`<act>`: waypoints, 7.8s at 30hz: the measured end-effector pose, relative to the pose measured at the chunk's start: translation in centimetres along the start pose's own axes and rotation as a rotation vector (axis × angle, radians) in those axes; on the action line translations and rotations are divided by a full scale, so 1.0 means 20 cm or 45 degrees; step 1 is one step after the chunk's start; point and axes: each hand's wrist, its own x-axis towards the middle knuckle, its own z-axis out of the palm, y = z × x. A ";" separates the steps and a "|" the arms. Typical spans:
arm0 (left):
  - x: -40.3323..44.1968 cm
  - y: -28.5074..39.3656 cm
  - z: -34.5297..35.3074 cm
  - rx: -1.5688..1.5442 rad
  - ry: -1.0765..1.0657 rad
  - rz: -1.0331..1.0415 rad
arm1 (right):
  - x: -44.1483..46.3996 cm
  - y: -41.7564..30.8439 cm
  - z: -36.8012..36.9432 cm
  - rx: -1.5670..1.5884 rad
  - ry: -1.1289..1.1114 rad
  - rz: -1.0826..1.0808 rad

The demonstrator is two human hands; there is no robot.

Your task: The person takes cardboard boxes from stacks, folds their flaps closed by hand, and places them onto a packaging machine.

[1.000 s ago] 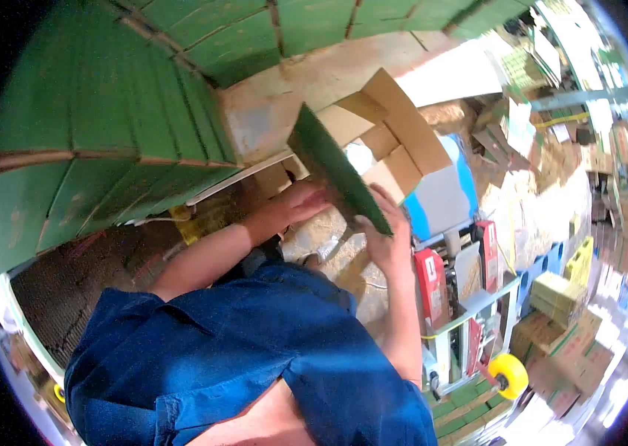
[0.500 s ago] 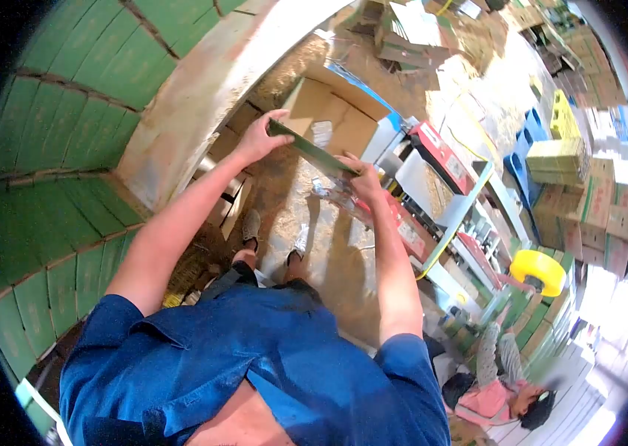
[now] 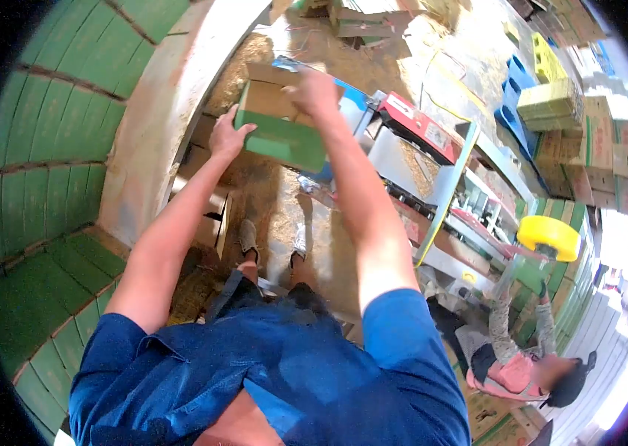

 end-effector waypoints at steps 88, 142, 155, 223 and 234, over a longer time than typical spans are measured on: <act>-1.80 0.10 -2.56 -2.679 0.167 1.190 | -0.89 -3.82 -1.69 0.566 0.950 -1.774; 0.13 0.04 0.05 -0.317 -0.234 0.992 | -0.10 0.93 0.29 1.450 0.281 0.444; 0.22 0.15 0.26 -0.483 0.188 0.440 | 0.16 0.79 -0.22 0.509 0.380 0.230; -2.21 -1.38 -0.88 -0.597 1.862 -0.733 | -1.12 -2.60 -0.86 1.505 -0.949 -1.441; -2.18 -1.06 -1.24 -0.479 1.699 -0.760 | -1.12 -3.44 -0.68 1.263 -0.476 -1.469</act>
